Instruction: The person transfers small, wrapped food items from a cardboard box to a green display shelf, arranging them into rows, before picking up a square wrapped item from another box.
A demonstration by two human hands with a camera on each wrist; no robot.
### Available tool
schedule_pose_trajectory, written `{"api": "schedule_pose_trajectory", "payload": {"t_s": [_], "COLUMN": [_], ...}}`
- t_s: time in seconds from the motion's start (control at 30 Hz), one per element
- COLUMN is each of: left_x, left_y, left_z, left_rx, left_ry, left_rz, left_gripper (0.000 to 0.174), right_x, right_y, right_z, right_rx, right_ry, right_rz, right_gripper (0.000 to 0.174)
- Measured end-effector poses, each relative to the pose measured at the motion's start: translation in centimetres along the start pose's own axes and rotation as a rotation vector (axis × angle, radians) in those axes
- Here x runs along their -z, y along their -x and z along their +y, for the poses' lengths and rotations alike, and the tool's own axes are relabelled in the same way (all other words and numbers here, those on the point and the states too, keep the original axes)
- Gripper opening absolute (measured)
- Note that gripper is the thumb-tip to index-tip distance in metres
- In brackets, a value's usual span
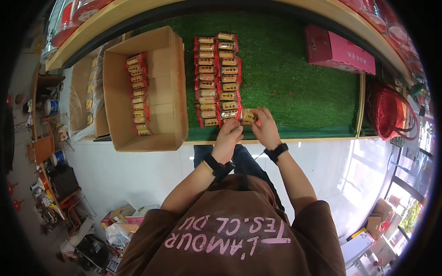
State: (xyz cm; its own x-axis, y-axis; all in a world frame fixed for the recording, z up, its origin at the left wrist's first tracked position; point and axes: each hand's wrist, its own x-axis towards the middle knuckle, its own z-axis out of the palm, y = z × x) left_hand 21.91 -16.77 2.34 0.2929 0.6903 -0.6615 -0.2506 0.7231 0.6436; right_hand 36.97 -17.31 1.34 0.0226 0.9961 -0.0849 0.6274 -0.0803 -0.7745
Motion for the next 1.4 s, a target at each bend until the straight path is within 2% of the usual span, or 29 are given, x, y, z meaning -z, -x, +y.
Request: {"api": "schedule_pose_trajectory", "payload": {"t_s": [0.13,0.23,0.57,0.67,0.73,0.83,0.9,0.93,0.97,1.03,1.07,1.13,1.2,1.23,1.3,1.4], "left_x": [0.4,0.9,4.4,5.3,5.8,7.3,9.2,10.7,12.2,15.9,17.6,21.3,25.0,27.1,31.0,34.1], "left_y": [-0.5,0.0,2.0,2.9,3.9,6.0,7.3,7.8,8.1,8.2,8.0,6.7,4.3,2.9,-0.1,-3.6], "left_z": [-1.6,-1.7,-1.5,-0.4,1.2,4.9,7.8,9.4,10.9,13.4,14.9,16.9,18.1,18.4,18.4,17.8], "left_rx": [0.059,0.061,0.045,0.036,0.027,-0.047,-0.144,-0.195,-0.250,-0.374,-0.370,-0.338,-0.185,-0.154,-0.090,-0.062], "left_ry": [0.104,0.099,0.166,0.207,0.233,0.285,0.342,0.373,0.383,0.416,0.386,0.387,0.384,0.334,0.233,0.120], "left_rz": [-0.027,0.009,0.098,0.051,0.028,-0.021,-0.041,-0.025,0.020,0.100,0.168,0.239,0.333,0.276,0.161,0.133], "left_gripper": [0.031,0.029,0.025,0.026,0.026,0.026,0.026,0.025,0.024,0.028,0.033,0.036,0.035,0.034,0.033,0.027], "right_x": [-0.3,-0.8,-3.6,-3.8,-3.5,-2.4,-2.8,-3.2,-2.9,-4.6,-5.7,-9.5,-13.8,-16.1,-21.0,-28.5], "right_y": [-2.8,-4.6,-6.1,-6.0,-6.1,-6.3,-5.9,-5.6,-5.5,-5.8,-6.2,-7.6,-10.1,-11.5,-13.9,-17.0], "right_z": [5.4,7.8,10.4,10.0,7.7,0.8,-4.6,-7.9,-12.7,-17.5,-19.8,-22.3,-24.1,-24.7,-24.7,-21.1], "right_rx": [0.008,0.015,-0.018,-0.027,-0.033,-0.079,-0.174,-0.167,-0.249,-0.282,-0.352,-0.466,-0.610,-0.709,-0.805,-0.644], "right_ry": [0.135,0.237,0.433,0.475,0.515,0.333,-0.237,-0.427,-0.634,-0.883,-1.009,-1.076,-1.056,-1.007,-0.875,-0.659], "right_rz": [0.076,0.064,-0.085,-0.094,-0.039,0.051,-0.030,-0.126,-0.231,-0.420,-0.498,-0.581,-0.654,-0.690,-0.613,-0.483], "right_gripper": [0.032,0.032,0.033,0.031,0.030,0.031,0.031,0.031,0.029,0.032,0.033,0.035,0.035,0.035,0.034,0.033]}}
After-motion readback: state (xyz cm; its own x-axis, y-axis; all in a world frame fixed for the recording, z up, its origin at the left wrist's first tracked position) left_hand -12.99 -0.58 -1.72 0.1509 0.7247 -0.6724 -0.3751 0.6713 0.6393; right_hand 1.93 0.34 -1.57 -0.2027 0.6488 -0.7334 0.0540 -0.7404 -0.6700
